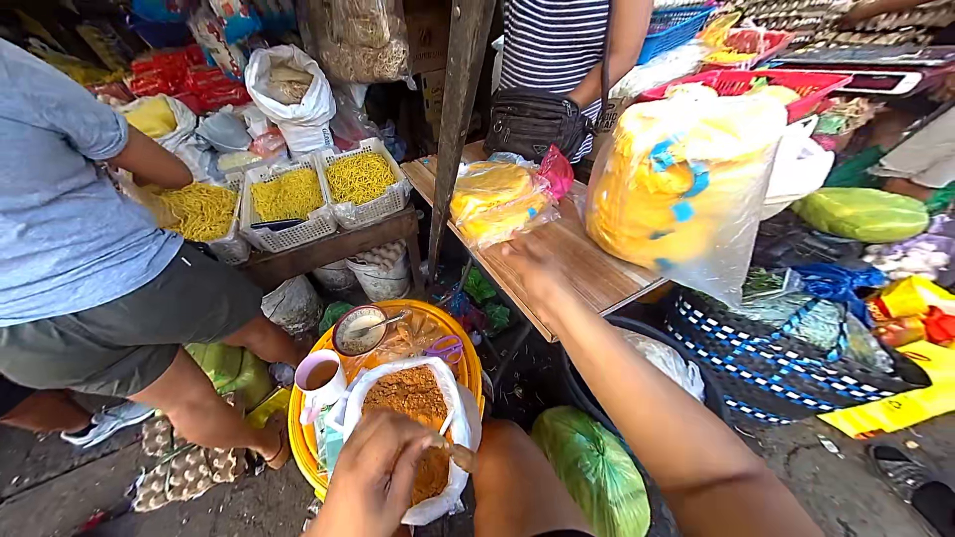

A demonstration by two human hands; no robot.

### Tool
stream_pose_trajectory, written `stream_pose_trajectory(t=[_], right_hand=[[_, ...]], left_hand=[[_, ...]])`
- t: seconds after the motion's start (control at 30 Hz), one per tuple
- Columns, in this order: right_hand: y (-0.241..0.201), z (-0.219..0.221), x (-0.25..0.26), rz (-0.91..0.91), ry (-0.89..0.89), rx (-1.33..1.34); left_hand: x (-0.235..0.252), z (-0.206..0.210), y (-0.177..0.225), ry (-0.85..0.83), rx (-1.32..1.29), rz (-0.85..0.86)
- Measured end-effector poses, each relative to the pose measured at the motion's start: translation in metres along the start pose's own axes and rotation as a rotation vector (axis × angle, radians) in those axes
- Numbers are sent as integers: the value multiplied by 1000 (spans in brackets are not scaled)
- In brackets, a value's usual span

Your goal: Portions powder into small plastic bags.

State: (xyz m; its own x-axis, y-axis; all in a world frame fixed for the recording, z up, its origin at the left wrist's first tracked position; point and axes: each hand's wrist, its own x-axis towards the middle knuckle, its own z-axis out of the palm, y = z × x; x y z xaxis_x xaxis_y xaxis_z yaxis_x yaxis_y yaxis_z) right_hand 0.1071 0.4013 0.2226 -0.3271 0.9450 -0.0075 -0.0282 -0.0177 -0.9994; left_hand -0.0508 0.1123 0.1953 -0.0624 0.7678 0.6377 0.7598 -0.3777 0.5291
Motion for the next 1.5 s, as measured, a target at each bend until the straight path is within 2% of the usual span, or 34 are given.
stream_pose_trajectory(t=[0.03, 0.1, 0.2, 0.3, 0.37, 0.47, 0.53, 0.6, 0.7, 0.77, 0.83, 0.97, 1.07, 1.13, 1.3, 1.47, 1.5], right_hand=[[2, -9, -34, -44, -109, -49], [16, -32, -90, -106, -156, -47], [35, -70, -138, -64, 38, 158], [42, -108, -165, -22, 194, 344], [50, -129, -185, 11, 223, 342], [64, -149, -203, 53, 247, 280], [72, -155, -209, 79, 261, 243], [81, -153, -210, 96, 233, 197], [91, -134, -208, 82, 101, 83], [95, -120, -204, 41, -13, 12], [96, -106, -198, -14, -106, -26], [103, -73, -168, -37, -288, -103], [111, -38, -120, 5, -452, -243], [122, -7, -77, -18, -547, -431], [158, 81, 15, -139, -728, -982], [164, 156, 52, -201, -992, -1281], [166, 167, 56, -231, -1033, -1332]], left_hand=[[15, 2, 2, -16, 29, 14], [53, 7, 8, -84, 43, -23], [125, 23, 20, -201, 30, -185], [191, 40, 30, -108, 27, -206], [221, 47, 37, 17, 32, -174], [245, 67, 26, 162, -9, -217], [240, 90, 2, 145, -34, -300], [220, 116, -31, 26, -27, -422], [186, 142, -76, -147, 16, -586], [163, 138, -90, -152, 10, -616], [135, 112, -87, -104, -18, -611], [48, 26, -86, 7, 24, -616], [-31, -19, -98, 143, 56, -652], [-76, -33, -100, 192, 116, -725], [-167, -14, -90, 109, 196, -915], [-233, 18, -74, -61, 80, -1163], [-241, 26, -73, -112, 106, -1163]])
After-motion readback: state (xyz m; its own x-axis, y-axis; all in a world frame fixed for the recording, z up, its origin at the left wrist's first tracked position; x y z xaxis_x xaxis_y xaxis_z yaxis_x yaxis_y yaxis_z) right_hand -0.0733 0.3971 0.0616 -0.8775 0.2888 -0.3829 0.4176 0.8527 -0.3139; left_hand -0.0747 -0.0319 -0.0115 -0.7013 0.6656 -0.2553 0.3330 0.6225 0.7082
